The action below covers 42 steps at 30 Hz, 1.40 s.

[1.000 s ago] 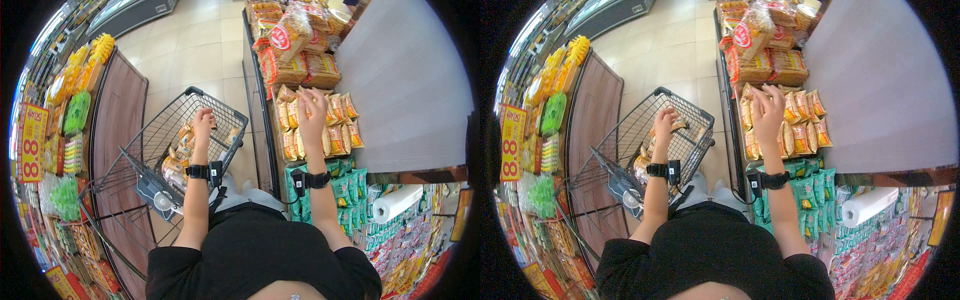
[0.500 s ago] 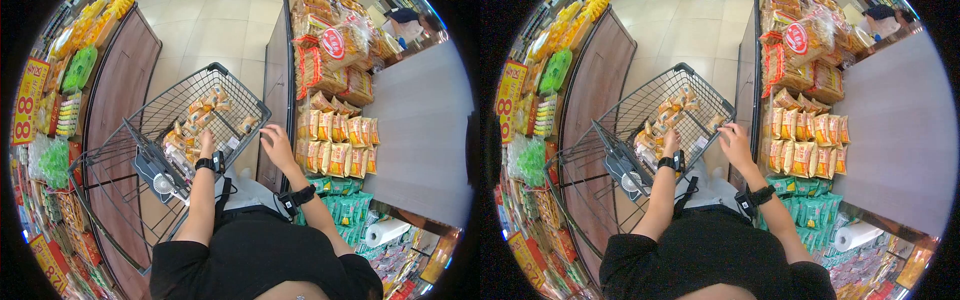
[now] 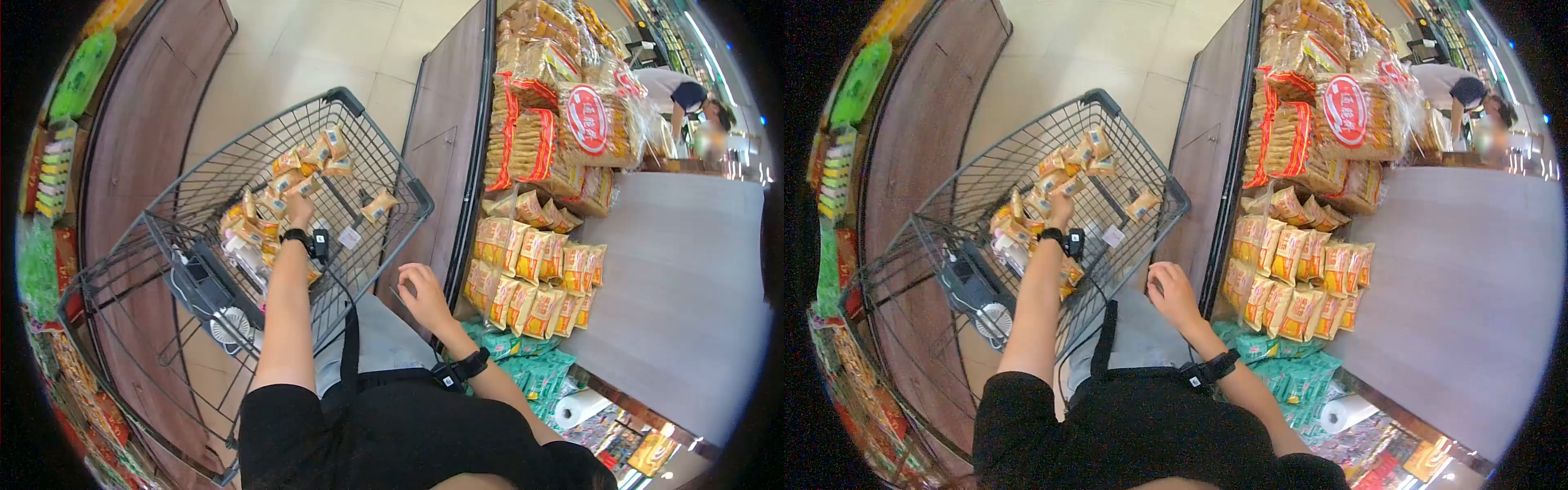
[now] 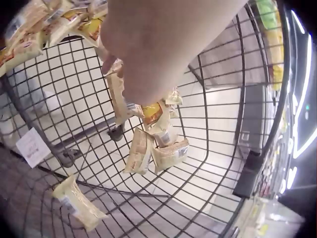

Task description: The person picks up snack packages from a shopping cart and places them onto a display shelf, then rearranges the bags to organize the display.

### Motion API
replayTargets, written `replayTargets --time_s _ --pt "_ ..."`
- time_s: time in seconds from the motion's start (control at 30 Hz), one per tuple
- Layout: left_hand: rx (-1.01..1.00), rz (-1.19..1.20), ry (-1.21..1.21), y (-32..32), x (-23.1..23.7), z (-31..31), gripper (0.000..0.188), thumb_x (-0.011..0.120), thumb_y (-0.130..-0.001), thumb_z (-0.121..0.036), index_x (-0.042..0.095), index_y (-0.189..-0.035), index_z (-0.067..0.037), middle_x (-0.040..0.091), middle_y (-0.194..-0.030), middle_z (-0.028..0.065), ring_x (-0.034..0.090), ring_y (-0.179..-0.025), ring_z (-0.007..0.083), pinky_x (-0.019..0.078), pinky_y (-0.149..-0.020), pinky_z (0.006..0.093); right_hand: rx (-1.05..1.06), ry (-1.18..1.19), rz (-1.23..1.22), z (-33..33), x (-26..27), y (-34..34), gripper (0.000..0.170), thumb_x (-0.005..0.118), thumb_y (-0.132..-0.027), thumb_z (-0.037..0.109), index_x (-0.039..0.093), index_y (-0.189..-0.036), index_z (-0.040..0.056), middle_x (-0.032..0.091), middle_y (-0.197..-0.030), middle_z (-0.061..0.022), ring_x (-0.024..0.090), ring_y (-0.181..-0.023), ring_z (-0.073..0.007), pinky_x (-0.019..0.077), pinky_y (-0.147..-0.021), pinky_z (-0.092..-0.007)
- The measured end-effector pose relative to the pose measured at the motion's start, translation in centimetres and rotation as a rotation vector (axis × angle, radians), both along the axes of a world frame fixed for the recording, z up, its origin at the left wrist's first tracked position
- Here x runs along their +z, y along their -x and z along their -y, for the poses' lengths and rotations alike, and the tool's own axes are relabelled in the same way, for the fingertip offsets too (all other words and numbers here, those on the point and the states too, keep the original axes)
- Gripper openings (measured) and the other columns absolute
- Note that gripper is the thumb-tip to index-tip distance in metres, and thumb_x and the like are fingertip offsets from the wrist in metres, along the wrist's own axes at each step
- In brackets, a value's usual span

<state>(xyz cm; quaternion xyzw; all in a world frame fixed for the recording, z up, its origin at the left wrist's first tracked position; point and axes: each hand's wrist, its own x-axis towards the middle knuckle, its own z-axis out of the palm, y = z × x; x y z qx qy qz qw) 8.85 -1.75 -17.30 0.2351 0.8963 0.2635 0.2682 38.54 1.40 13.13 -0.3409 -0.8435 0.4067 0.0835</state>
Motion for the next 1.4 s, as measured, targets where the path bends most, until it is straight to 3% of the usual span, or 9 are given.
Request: replayTargets --time_s 0.2,0.47,0.6,0.7,0.9,1.03,1.17,1.3,1.4 --pt "-0.273 0.107 0.166 1.1 1.1 -1.3 0.033 0.052 -0.075 -0.009 0.063 -0.105 -0.001 0.024 -0.142 0.0188 0.030 -0.128 0.0314 0.0372 -0.097 0.0408 -0.055 0.070 0.074 -1.1 -0.5 0.0 0.011 0.056 -0.076 0.001 0.054 -0.087 0.0033 0.055 -0.102 -0.0120 0.050 -0.099 -0.0313 0.0411 -0.085 -0.0367" --pt "-0.380 -0.120 0.403 -1.0 0.7 -1.2 0.029 0.055 -0.077 -0.017 0.064 -0.104 -0.007 0.043 -0.128 0.0173 0.035 -0.120 0.0373 0.0348 -0.096 0.0466 -0.115 0.051 0.112 -1.0 -1.3 -0.5 0.013 0.056 -0.078 0.002 0.057 -0.091 0.0041 0.055 -0.102 -0.0116 0.052 -0.098 -0.0307 0.0419 -0.084 -0.0360" --pt "-0.423 -0.011 0.451 -1.4 -0.6 -1.6 0.034 0.054 -0.078 -0.024 0.064 -0.107 -0.008 0.061 -0.109 0.0144 0.051 -0.106 0.0364 0.0382 -0.092 0.0460 -0.116 0.063 0.050 -1.0 -0.6 -0.1 0.013 0.056 -0.078 0.002 0.058 -0.091 0.0045 0.055 -0.101 -0.0116 0.053 -0.098 -0.0312 0.0426 -0.083 -0.0362" --pt "-0.168 0.379 -0.078 -1.8 -5.4 -2.0 0.038 0.053 -0.079 -0.025 0.062 -0.110 -0.007 0.064 -0.101 0.0169 0.059 -0.094 0.0354 0.0434 -0.086 0.0418 -0.165 0.053 -0.017 -1.1 0.2 0.1 0.013 0.056 -0.078 0.003 0.058 -0.091 0.0045 0.054 -0.101 -0.0117 0.053 -0.097 -0.0312 0.0428 -0.083 -0.0365" --pt "0.033 0.424 -0.610 -5.1 14.3 -6.7 0.034 0.049 -0.082 -0.011 0.061 -0.112 -0.003 0.067 -0.089 0.0147 0.063 -0.083 0.0193 0.0477 -0.078 0.0287 -0.258 0.000 -0.192 -1.9 2.2 -0.5 0.015 0.055 -0.079 0.002 0.058 -0.093 0.0055 0.055 -0.099 -0.0106 0.054 -0.096 -0.0306 0.0435 -0.083 -0.0359" --pt "-0.165 0.591 -0.705 -10.1 30.2 -6.9 0.031 0.049 -0.083 -0.004 0.061 -0.112 -0.001 0.058 -0.108 0.0136 0.061 -0.084 0.0167 0.0472 -0.078 0.0252 -0.397 0.026 -0.279 -3.1 4.6 -2.3 0.015 0.055 -0.082 0.005 0.058 -0.097 0.0035 0.056 -0.099 -0.0100 0.058 -0.089 -0.0223 0.0450 -0.078 -0.0298" --pt "-0.481 0.689 -0.880 -16.2 37.0 -5.3 0.028 0.051 -0.084 -0.002 0.063 -0.109 -0.001 0.048 -0.121 0.0107 0.056 -0.101 0.0180 0.0455 -0.083 0.0265 -0.598 0.286 -0.559 -4.2 6.0 -4.8 0.036 0.048 -0.092 0.018 0.044 -0.125 0.0044 0.055 -0.107 -0.0107 0.059 -0.085 -0.0160 0.0479 -0.071 -0.0259" --pt "-0.914 0.453 -1.007 -20.3 41.2 -4.3 0.024 0.053 -0.083 -0.001 0.065 -0.103 -0.002 0.042 -0.131 0.0119 0.045 -0.118 0.0228 0.0391 -0.094 0.0311 -0.667 0.468 -0.894 -3.7 10.8 -6.8 0.045 0.037 -0.097 0.034 0.037 -0.133 0.0059 0.052 -0.115 -0.0104 0.059 -0.088 -0.0157 0.0494 -0.070 -0.0256" --pt "-1.018 0.592 -1.019 -22.7 42.7 -3.7 0.021 0.054 -0.081 -0.002 0.067 -0.097 -0.001 0.034 -0.140 0.0150 0.035 -0.128 0.0282 0.0308 -0.102 0.0367 -0.587 0.504 -0.996 -3.5 12.2 -8.7 0.048 0.034 -0.097 0.037 0.038 -0.131 0.0042 0.049 -0.122 -0.0093 0.057 -0.097 -0.0157 0.0492 -0.075 -0.0261"
